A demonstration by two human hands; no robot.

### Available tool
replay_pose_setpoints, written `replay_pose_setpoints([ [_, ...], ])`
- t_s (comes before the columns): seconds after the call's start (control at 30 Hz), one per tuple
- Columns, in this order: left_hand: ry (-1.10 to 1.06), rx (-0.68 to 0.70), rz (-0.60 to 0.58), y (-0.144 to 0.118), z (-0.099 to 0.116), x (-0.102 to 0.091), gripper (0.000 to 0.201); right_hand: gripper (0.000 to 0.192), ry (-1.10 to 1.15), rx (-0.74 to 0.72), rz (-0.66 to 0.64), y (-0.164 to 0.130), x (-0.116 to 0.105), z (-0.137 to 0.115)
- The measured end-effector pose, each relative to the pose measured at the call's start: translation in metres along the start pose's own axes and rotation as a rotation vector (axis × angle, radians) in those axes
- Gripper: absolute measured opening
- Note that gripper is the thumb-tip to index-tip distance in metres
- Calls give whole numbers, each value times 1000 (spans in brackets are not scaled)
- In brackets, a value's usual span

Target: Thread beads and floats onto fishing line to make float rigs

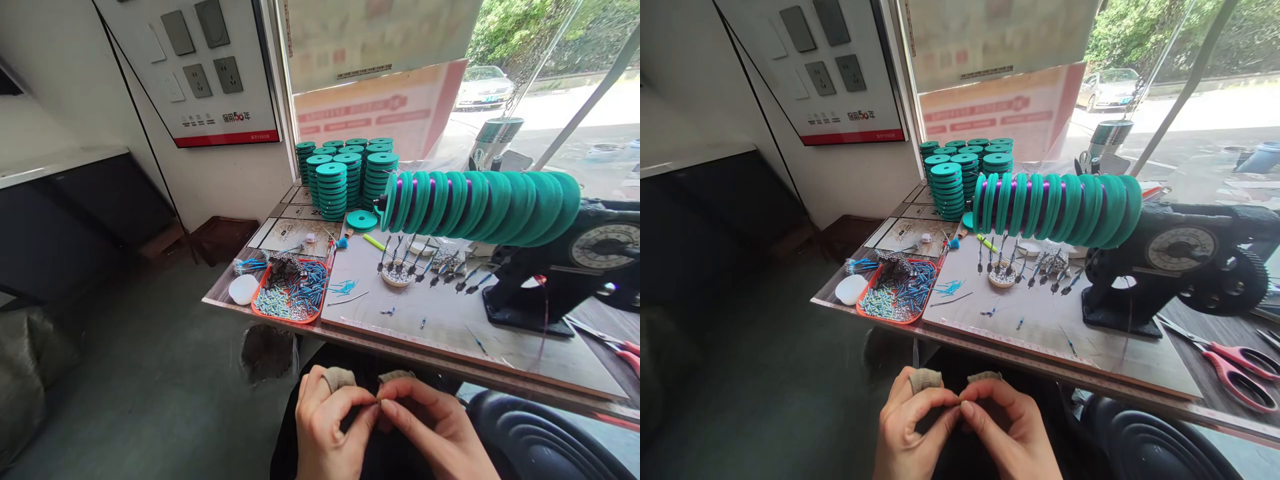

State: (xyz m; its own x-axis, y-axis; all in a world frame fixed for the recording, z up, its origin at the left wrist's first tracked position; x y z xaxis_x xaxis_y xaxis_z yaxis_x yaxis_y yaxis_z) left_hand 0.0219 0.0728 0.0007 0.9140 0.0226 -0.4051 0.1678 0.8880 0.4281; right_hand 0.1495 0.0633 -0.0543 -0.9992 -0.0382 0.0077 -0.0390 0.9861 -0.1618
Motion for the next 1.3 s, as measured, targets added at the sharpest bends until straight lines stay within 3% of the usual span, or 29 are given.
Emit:
replay_pose_setpoints([
  [0.47, 22, 26, -7, -1, 3, 0, 6, 11, -49, -5, -5, -1, -2, 0],
  [0.87, 139, 162, -17, 0, 21, 1, 11, 18, -385, -137, 77, -4, -7, -17],
  [1.03, 156, 141, -42, 2, 20, 4, 11, 17, -346, -120, 101, -3, -11, -18],
  [1.23, 53, 32, -55, 2, 8, 5, 5, 17, -74, 31, 49, -3, -3, 1],
  [1.3, 45, 21, -63, 1, 7, 5, 6, 18, -124, 6, 73, -5, -6, -3],
])
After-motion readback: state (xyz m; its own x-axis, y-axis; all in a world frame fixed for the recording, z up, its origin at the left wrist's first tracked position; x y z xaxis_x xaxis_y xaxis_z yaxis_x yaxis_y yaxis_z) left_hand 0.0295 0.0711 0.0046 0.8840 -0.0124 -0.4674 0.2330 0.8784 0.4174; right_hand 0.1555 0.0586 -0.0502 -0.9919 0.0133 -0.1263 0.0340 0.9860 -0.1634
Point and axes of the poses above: each hand's wrist, its own y-axis towards the middle knuckle, its own x-axis out of the palm, z = x × y, the point moved 10 cm from there along y, towards the middle knuckle, and after that the axes turned 13 degrees about -y, right-handed, at the moved point
